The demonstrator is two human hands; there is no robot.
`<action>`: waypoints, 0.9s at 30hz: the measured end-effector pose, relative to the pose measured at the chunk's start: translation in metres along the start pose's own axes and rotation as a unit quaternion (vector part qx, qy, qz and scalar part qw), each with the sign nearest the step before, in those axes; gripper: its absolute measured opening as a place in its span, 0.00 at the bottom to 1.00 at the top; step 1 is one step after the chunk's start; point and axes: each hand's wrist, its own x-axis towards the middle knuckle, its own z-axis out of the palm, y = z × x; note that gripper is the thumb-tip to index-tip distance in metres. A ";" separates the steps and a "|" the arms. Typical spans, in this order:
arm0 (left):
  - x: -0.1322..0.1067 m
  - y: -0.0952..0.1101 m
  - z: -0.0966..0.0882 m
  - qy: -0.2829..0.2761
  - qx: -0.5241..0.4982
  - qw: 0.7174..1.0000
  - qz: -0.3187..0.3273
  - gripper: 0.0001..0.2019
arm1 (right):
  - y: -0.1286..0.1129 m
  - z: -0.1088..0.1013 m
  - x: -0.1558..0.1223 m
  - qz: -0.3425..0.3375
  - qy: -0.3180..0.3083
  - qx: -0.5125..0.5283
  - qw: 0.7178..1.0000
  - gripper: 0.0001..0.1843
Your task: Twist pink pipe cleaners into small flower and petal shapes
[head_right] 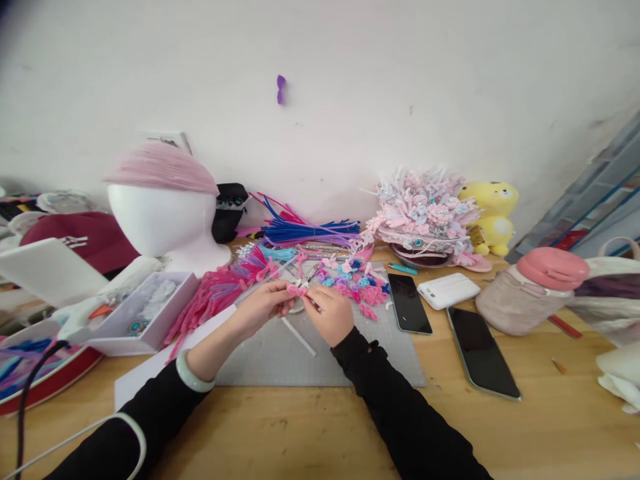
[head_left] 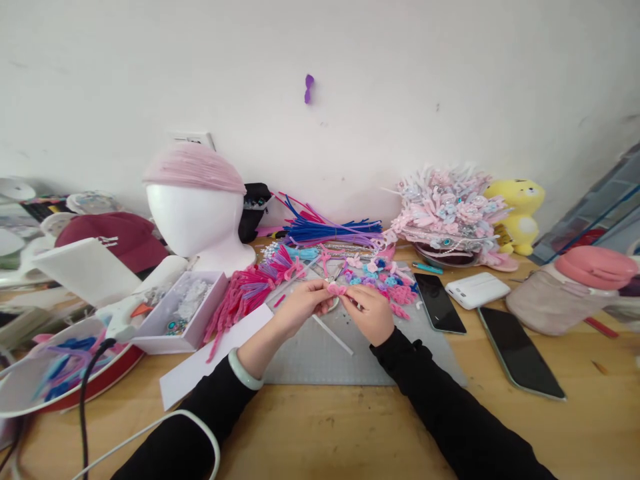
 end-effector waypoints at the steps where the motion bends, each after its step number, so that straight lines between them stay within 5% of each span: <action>1: 0.000 0.000 0.000 0.004 0.023 1.000 0.019 0.10 | -0.001 -0.001 0.001 0.023 -0.010 0.012 1.000 0.10; 5: -0.004 0.000 -0.002 0.038 0.220 0.962 0.154 0.09 | -0.007 -0.002 0.006 0.176 -0.039 0.162 0.970 0.12; 9: -0.009 -0.003 -0.007 0.041 0.362 0.892 0.268 0.09 | -0.006 0.001 0.008 0.358 -0.106 0.398 0.838 0.12; 11: -0.009 -0.005 -0.008 0.040 0.357 0.890 0.281 0.09 | -0.004 0.002 0.008 0.407 -0.137 0.479 0.766 0.12; 13: -0.006 -0.006 -0.007 0.048 0.314 0.914 0.253 0.09 | -0.002 0.002 0.009 0.416 -0.139 0.504 0.744 0.12; 18: 0.002 -0.003 -0.004 0.002 0.113 0.989 0.100 0.10 | 0.000 -0.001 0.013 0.356 -0.106 0.386 0.844 0.12; 27: 0.001 0.002 -0.006 -0.013 0.079 0.992 0.099 0.08 | -0.005 -0.007 0.012 0.228 -0.118 0.253 0.933 0.07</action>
